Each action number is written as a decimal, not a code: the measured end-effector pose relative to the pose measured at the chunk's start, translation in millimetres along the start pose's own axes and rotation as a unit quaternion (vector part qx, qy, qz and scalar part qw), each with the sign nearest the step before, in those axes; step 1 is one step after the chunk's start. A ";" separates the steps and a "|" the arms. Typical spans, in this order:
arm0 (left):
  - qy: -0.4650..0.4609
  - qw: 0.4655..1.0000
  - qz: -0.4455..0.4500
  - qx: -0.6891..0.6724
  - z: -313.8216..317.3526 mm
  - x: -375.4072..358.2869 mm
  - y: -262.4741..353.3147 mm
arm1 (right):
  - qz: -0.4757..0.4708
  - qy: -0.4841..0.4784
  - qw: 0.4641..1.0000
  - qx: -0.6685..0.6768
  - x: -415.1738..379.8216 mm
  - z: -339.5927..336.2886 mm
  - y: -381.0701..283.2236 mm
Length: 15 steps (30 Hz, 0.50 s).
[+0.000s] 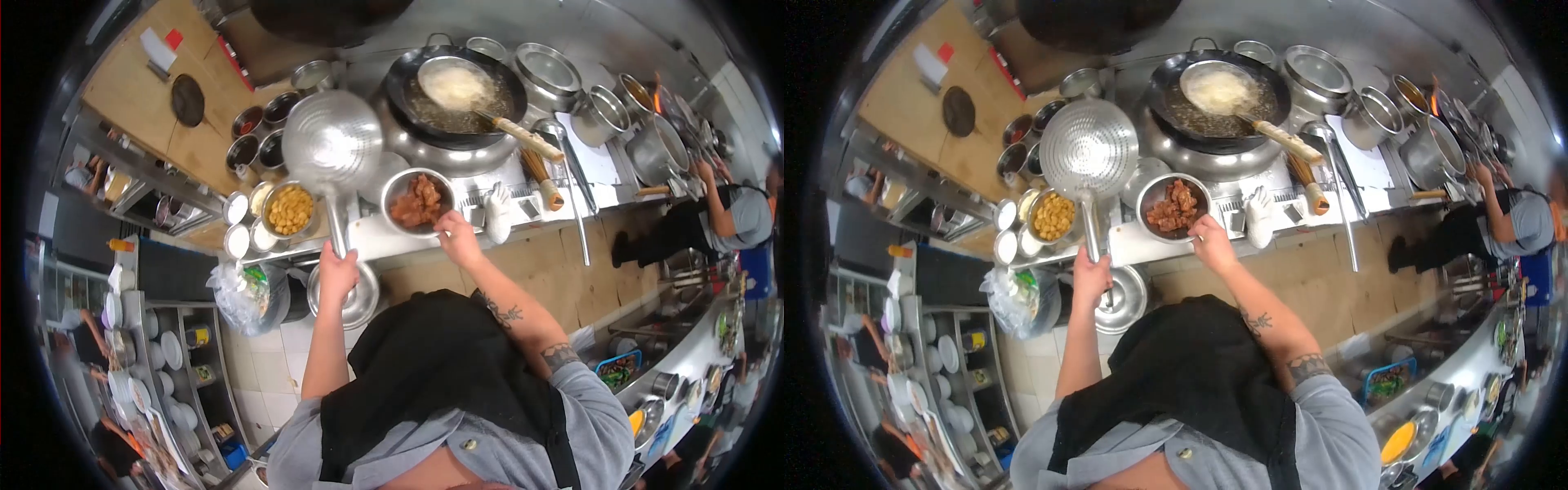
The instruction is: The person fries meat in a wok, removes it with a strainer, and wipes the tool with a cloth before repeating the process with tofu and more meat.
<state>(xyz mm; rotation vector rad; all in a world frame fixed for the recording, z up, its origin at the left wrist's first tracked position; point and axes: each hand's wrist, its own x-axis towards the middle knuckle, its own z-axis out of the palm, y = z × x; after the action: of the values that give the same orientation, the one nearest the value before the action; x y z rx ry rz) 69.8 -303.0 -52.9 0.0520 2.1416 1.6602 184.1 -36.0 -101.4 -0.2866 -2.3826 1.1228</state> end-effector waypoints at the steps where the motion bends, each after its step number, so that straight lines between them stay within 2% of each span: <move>1: -0.034 0.997 -0.046 -0.050 3.9 6.8 0.5 | 0.007 0.002 1.000 -0.006 -7.1 -6.3 1.4; 4: -0.094 0.975 -0.132 -0.151 17.2 29.2 -21.3 | 0.037 0.014 0.999 -0.029 -32.4 -23.8 5.3; 6: -0.093 0.966 -0.160 -0.179 25.0 39.7 -39.3 | 0.052 0.036 0.997 -0.036 -51.3 -36.2 8.3; 9: -0.114 0.950 -0.220 -0.191 42.7 67.9 -77.6 | 0.020 0.096 0.994 -0.047 -90.7 -57.2 15.7; 10: -0.126 0.943 -0.248 -0.184 45.3 87.2 -96.9 | 0.028 0.110 0.992 -0.049 -108.8 -66.1 18.9; 11: -0.196 0.929 -0.251 -0.187 45.6 103.8 -112.9 | 0.030 0.134 0.989 -0.047 -128.8 -74.2 22.5; 15: -0.201 0.947 -0.247 -0.049 52.2 107.4 -103.2 | 0.168 0.251 0.950 -0.077 -211.6 -102.8 -1.5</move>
<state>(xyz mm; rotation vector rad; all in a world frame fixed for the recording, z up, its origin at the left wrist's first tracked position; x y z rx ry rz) 14.2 -253.8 -192.2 -0.1524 1.5984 1.3207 418.5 -49.6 -116.1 -0.9441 -2.0026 0.8649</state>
